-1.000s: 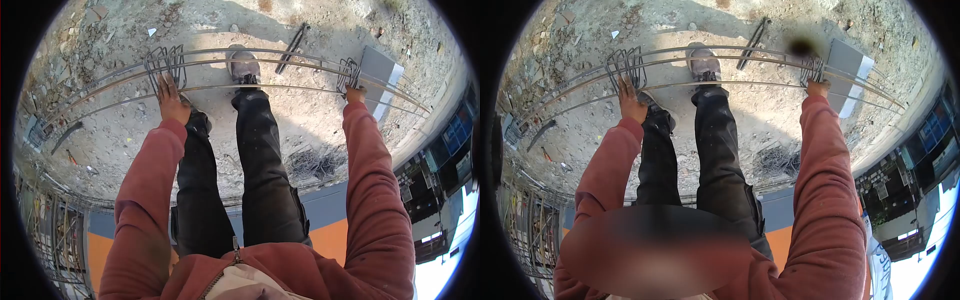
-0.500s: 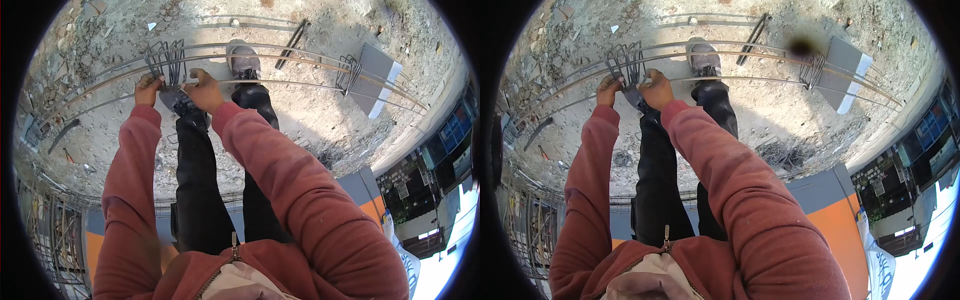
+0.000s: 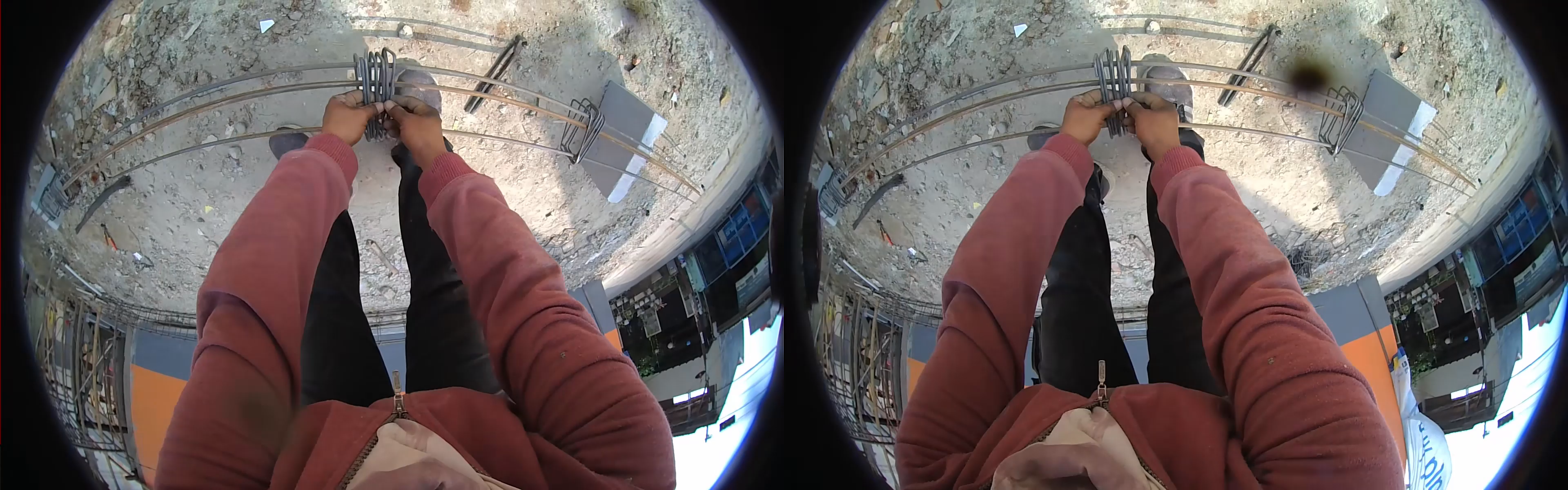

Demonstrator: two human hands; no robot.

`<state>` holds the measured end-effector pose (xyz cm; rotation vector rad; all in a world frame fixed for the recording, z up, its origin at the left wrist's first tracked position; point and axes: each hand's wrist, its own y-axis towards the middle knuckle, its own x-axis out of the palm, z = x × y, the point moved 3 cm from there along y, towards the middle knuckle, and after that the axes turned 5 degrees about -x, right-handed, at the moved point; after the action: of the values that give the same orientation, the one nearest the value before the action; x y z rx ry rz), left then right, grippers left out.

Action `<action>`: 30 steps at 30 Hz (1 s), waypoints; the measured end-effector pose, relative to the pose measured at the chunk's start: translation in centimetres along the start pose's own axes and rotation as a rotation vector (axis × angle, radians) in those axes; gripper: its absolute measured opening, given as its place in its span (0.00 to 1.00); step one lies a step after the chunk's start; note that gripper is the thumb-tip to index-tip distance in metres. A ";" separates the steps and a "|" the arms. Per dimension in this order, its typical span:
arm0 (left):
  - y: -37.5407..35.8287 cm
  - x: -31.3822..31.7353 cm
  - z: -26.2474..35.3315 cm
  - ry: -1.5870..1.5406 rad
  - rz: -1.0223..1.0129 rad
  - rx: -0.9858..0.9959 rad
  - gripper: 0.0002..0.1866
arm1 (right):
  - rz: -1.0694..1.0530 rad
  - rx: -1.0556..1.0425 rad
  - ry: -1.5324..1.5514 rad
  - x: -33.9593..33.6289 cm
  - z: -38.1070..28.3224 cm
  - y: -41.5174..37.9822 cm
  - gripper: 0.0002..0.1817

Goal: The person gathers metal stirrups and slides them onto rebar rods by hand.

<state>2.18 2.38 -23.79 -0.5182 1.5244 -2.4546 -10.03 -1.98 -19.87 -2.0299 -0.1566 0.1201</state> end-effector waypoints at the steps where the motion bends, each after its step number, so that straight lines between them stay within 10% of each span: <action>1: 0.0 2.7 0.2 0.026 0.011 -0.019 0.08 | 0.026 0.026 -0.014 -2.3 -0.5 -0.3 0.09; 10: 2.7 19.1 -1.8 0.267 0.021 0.021 0.05 | 0.205 -0.044 -0.229 -18.5 -2.6 0.4 0.09; 18: -2.9 11.7 -0.2 0.210 -0.121 0.060 0.29 | 0.894 -0.473 -1.019 -31.8 -4.2 -2.0 0.18; 30: -12.6 4.5 -2.0 0.360 0.011 -0.076 0.26 | 0.515 -0.051 -1.154 -33.8 -6.5 -2.0 0.14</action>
<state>-2.62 8.10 -12.47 -0.0774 1.7471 -2.5938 -42.48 -12.31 -14.58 -1.7707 -0.3413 1.6079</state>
